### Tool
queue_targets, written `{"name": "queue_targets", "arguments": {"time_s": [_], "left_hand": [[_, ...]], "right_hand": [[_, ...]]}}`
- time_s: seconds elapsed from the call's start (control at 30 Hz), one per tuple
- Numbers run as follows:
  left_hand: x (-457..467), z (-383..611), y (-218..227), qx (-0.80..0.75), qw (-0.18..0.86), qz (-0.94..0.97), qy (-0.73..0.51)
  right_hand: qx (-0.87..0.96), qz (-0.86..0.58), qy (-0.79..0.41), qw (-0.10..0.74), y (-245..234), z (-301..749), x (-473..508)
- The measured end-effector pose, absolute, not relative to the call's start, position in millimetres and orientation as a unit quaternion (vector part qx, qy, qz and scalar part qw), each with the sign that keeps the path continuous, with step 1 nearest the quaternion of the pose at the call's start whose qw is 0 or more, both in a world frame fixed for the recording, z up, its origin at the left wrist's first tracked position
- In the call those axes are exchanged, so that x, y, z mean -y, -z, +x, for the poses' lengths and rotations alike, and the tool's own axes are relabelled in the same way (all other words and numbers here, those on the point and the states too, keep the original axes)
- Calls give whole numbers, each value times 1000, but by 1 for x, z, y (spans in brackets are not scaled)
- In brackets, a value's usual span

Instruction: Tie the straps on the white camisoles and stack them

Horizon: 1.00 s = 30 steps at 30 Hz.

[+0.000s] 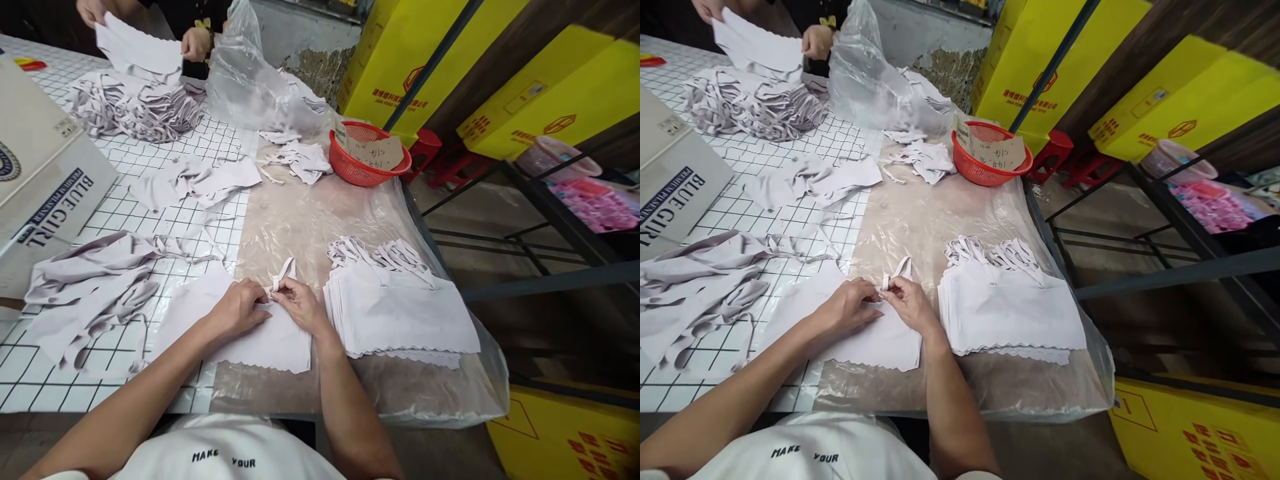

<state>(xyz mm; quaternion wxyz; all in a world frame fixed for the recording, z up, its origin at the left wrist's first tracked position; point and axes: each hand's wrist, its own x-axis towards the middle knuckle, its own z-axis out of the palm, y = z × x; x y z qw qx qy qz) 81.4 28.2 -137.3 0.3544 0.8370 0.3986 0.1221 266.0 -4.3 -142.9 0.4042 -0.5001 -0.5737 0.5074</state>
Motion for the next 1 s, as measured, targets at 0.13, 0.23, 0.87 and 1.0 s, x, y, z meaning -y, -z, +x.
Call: {"name": "queue_targets", "arguments": {"time_s": [0.13, 0.23, 0.87, 1.0], "left_hand": [[-25, 76, 141, -399, 376, 823, -146], [-24, 75, 143, -403, 391, 812, -161], [-27, 73, 141, -386, 425, 803, -159], [-27, 73, 139, -388, 422, 806, -148]], "right_hand": [[621, -494, -476, 379, 139, 268, 4], [652, -481, -463, 359, 135, 271, 4], [696, -455, -454, 319, 141, 279, 6], [699, -454, -452, 318, 141, 278, 6]]}}
